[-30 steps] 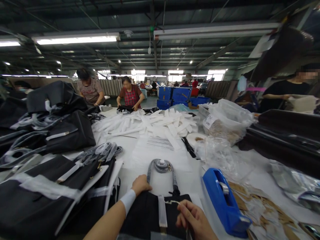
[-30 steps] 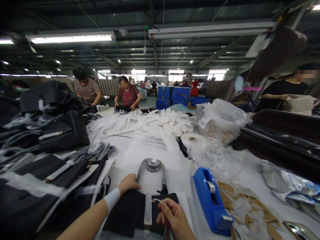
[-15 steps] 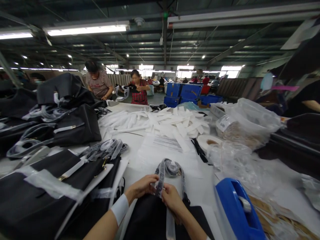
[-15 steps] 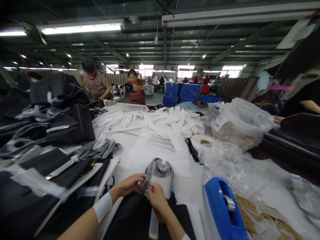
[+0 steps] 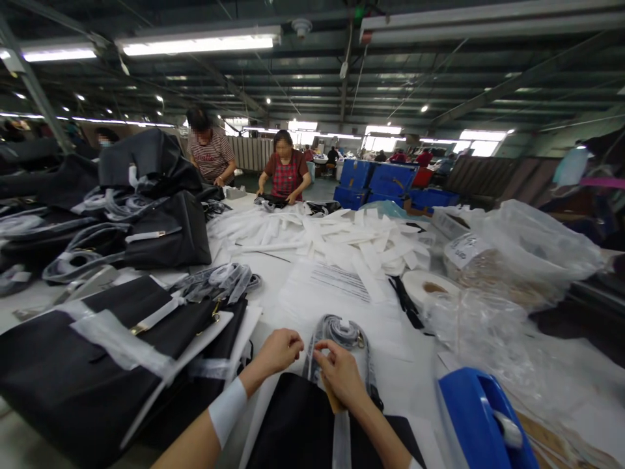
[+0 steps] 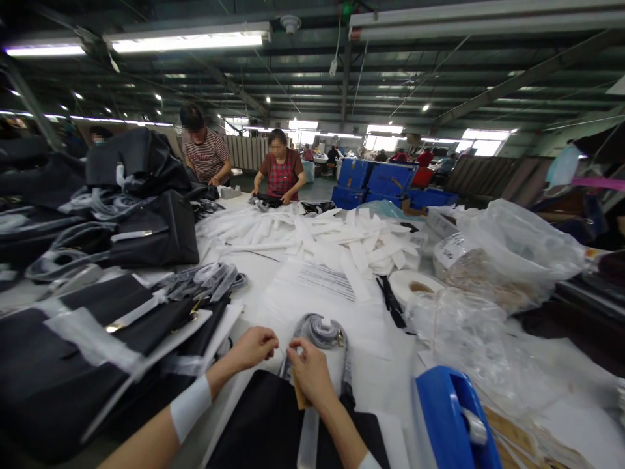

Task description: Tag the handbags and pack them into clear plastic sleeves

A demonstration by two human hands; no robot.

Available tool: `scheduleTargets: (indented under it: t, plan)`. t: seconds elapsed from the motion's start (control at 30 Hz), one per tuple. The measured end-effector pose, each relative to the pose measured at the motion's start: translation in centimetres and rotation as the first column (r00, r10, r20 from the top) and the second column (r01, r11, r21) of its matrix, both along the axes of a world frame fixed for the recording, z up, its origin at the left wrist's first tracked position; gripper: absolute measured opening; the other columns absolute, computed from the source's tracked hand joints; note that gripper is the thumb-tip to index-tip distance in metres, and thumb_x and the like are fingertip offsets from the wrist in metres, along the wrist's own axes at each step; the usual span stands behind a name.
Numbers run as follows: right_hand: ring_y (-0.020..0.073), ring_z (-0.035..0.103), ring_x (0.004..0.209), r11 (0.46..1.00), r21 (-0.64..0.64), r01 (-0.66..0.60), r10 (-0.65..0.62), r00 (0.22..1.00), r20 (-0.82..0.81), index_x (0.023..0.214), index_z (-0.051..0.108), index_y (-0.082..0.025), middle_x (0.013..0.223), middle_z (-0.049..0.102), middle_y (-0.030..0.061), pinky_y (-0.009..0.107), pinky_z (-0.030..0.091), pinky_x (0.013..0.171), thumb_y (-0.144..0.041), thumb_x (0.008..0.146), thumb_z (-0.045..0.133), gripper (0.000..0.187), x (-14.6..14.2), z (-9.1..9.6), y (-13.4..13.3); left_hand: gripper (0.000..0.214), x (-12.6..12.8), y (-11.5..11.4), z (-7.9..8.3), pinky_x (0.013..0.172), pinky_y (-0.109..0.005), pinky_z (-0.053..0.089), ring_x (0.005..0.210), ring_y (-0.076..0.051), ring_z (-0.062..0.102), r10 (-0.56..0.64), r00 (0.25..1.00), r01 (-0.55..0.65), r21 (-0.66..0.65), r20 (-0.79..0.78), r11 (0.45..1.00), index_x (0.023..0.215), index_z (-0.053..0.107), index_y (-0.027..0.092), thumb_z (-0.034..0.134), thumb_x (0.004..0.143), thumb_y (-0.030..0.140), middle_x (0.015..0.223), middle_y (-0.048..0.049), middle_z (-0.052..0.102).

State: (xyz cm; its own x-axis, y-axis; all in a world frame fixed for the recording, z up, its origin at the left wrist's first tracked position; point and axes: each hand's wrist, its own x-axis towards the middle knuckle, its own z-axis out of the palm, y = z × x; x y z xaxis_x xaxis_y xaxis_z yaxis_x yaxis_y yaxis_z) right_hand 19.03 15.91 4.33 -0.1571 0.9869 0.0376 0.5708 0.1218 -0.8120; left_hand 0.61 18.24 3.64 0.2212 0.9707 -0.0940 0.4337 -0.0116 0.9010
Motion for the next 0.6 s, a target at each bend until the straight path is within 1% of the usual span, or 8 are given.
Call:
scheduleTargets:
  t: [0.1, 0.13, 0.2, 0.27, 0.33, 0.43, 0.5, 0.6]
  plan:
    - [0.0155, 0.050, 0.060, 0.991, 0.023, -0.133, 0.134, 0.991, -0.027, 0.083, 0.072, -0.020, 0.062, 0.059, -0.0012, 0.029, 0.033, 0.060, -0.037, 0.078, 0.057, 0.023, -0.6, 1.2, 1.2, 0.018, 0.3, -0.4, 1.4, 0.068, -0.027, 0.039, 0.068, -0.016, 0.056, 0.007, 0.998, -0.011, 0.057, 0.070, 0.998, 0.071, 0.062, 0.018, 0.057, 0.075, 0.035, 0.067, -0.0004, 0.064]
    - [0.0153, 0.050, 0.061, 0.987, 0.025, -0.158, 0.158, 0.987, -0.037, 0.080, 0.072, -0.020, 0.064, 0.061, -0.0005, 0.028, 0.034, 0.060, -0.036, 0.079, 0.056, 0.023, -0.7, 1.3, 1.4, 0.020, 0.6, -0.6, 1.7, 0.067, -0.028, 0.040, 0.068, -0.016, 0.057, 0.006, 0.995, -0.011, 0.052, 0.103, 0.999, 0.071, 0.061, 0.018, 0.058, 0.074, 0.037, 0.067, -0.0005, 0.063]
    - [0.0152, 0.050, 0.061, 0.986, 0.023, -0.167, 0.168, 0.984, -0.057, 0.076, 0.072, -0.018, 0.064, 0.063, 0.0004, 0.028, 0.034, 0.059, -0.038, 0.080, 0.055, 0.026, -0.6, 1.3, 1.4, 0.025, 1.1, -0.8, 1.7, 0.064, -0.028, 0.042, 0.065, -0.016, 0.058, 0.003, 0.982, -0.004, 0.005, 0.189, 1.000, 0.072, 0.060, 0.017, 0.058, 0.074, 0.043, 0.066, -0.0010, 0.062]
    - [0.0157, 0.051, 0.061, 0.990, 0.014, -0.141, 0.142, 0.987, -0.077, 0.077, 0.071, -0.017, 0.065, 0.064, 0.0011, 0.028, 0.035, 0.059, -0.041, 0.080, 0.055, 0.029, -0.2, 1.0, 1.1, 0.031, 1.6, -0.9, 1.3, 0.062, -0.028, 0.044, 0.062, -0.016, 0.059, 0.010, 0.958, 0.008, -0.060, 0.287, 0.998, 0.076, 0.061, 0.016, 0.062, 0.071, 0.047, 0.065, -0.0013, 0.062]
    - [0.0170, 0.054, 0.064, 0.994, 0.002, -0.111, 0.111, 0.988, -0.104, 0.080, 0.071, -0.016, 0.069, 0.066, 0.0023, 0.029, 0.038, 0.061, -0.043, 0.080, 0.056, 0.031, 0.1, 0.7, 0.7, 0.038, 2.0, -0.9, 0.6, 0.061, -0.028, 0.044, 0.060, -0.015, 0.057, 0.035, 0.928, 0.010, -0.118, 0.371, 0.993, 0.076, 0.061, 0.014, 0.068, 0.064, 0.049, 0.063, -0.0009, 0.061]
    - [0.0186, 0.056, 0.069, 0.997, -0.022, -0.071, 0.067, 0.985, -0.156, 0.080, 0.071, -0.016, 0.073, 0.068, 0.0033, 0.030, 0.040, 0.065, -0.047, 0.079, 0.057, 0.034, 0.3, 0.3, 0.1, 0.042, 2.5, -0.7, -0.3, 0.060, -0.027, 0.042, 0.057, -0.012, 0.053, 0.092, 0.888, -0.012, -0.178, 0.450, 0.984, 0.069, 0.060, 0.013, 0.074, 0.055, 0.050, 0.059, -0.0002, 0.059]
    - [0.0191, 0.056, 0.069, 0.998, -0.042, -0.046, 0.037, 0.979, -0.199, 0.078, 0.070, -0.017, 0.072, 0.067, 0.0032, 0.030, 0.041, 0.065, -0.049, 0.077, 0.059, 0.035, 0.3, 0.0, 0.0, 0.042, 2.6, -0.6, -0.6, 0.057, -0.026, 0.039, 0.055, -0.011, 0.050, 0.113, 0.865, -0.016, -0.198, 0.488, 0.980, 0.065, 0.059, 0.014, 0.075, 0.053, 0.051, 0.057, 0.0005, 0.058]
    - [0.0189, 0.056, 0.067, 0.995, -0.098, 0.005, -0.034, 0.955, -0.296, 0.075, 0.068, -0.017, 0.070, 0.066, 0.0032, 0.030, 0.042, 0.064, -0.052, 0.073, 0.063, 0.035, 0.3, -1.0, 0.4, 0.037, 2.7, -0.9, -0.7, 0.054, -0.024, 0.034, 0.051, -0.009, 0.044, 0.117, 0.832, -0.002, -0.209, 0.541, 0.978, 0.062, 0.058, 0.015, 0.077, 0.054, 0.045, 0.052, 0.0036, 0.054]
